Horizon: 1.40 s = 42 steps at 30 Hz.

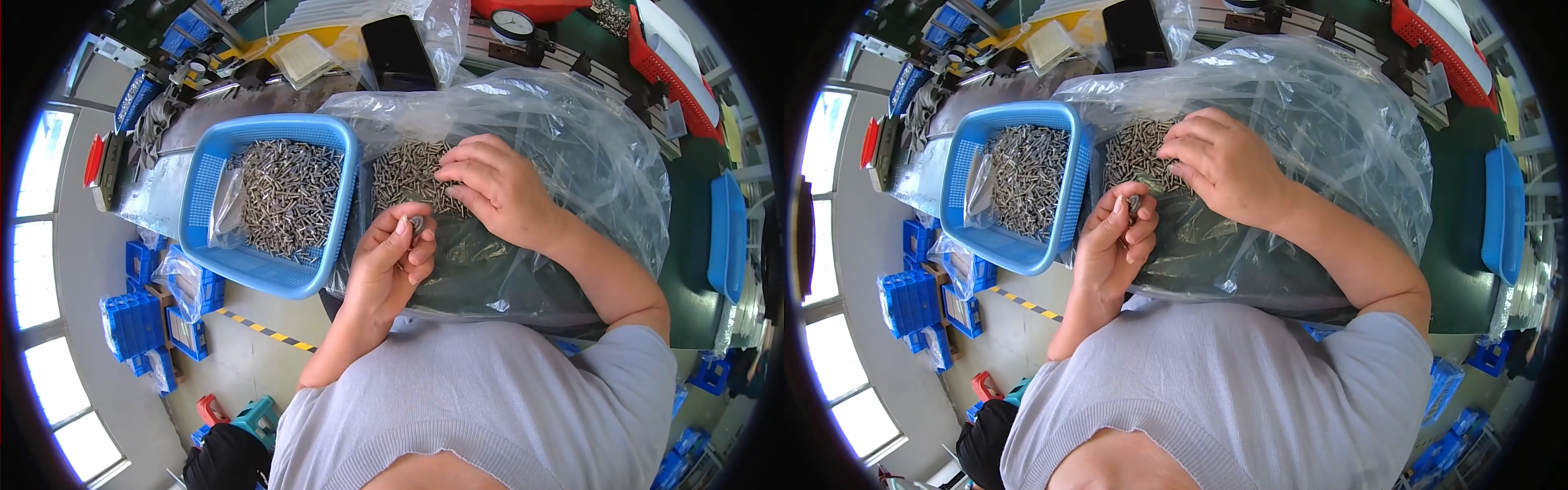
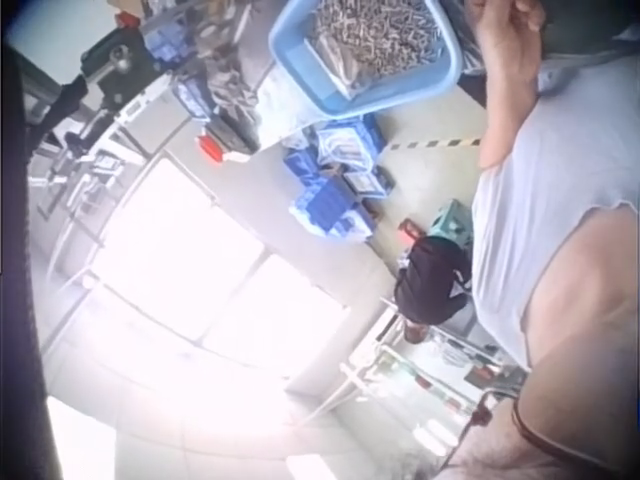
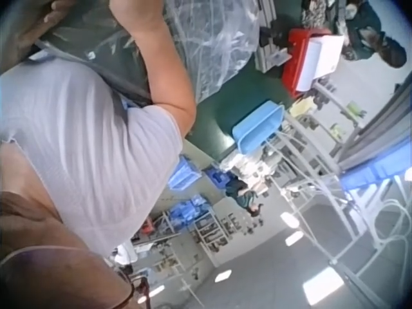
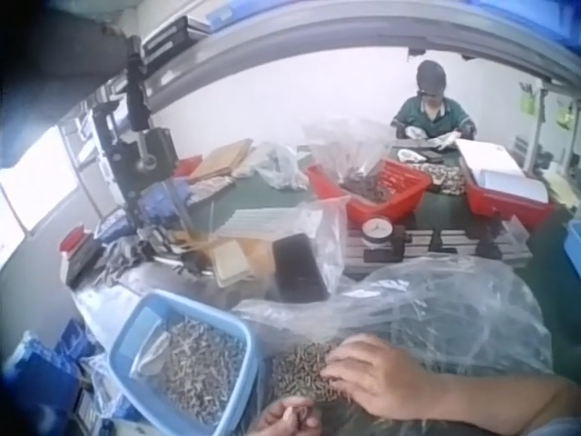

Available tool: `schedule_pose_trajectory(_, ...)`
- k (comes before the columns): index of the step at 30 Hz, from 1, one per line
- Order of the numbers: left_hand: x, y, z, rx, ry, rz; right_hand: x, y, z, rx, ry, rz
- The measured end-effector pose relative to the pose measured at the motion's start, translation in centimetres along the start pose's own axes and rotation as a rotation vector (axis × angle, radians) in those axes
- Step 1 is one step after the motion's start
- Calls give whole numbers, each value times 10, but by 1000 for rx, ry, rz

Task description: Assembling small metal pins into a circular base component at a workshop bench.

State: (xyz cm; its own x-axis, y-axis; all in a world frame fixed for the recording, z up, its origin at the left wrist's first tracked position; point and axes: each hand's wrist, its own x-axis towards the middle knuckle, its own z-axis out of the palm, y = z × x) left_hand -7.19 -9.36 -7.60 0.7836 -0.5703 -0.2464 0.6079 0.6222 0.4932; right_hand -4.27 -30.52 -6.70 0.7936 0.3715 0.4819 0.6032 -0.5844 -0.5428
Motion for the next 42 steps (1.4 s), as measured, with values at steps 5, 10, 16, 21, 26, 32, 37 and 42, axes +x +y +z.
schedule_pose_trajectory(5,2,-2,-5,-45,-58,11,3,-6,6,-90,-18,-93)
schedule_pose_trajectory(10,2,-3,-6,-72,-69,24,3,-13,14,-201,-42,-156)
schedule_pose_trajectory(16,1,-6,-12,-48,-138,46,0,-12,15,-177,-94,-120)
schedule_pose_trajectory(21,0,-4,-12,-44,-135,-6,1,-17,15,-146,-34,-36)
schedule_pose_trajectory(26,-2,-4,-15,-70,-154,-15,-1,-14,16,-197,-22,-42)
schedule_pose_trajectory(32,-3,-4,-14,-68,-147,-3,1,-18,14,-163,-48,3)
schedule_pose_trajectory(37,-3,-4,-12,-33,-155,5,2,-19,11,-136,-94,11)
schedule_pose_trajectory(42,-2,-4,-9,10,-144,20,2,-16,12,-144,-12,-18)
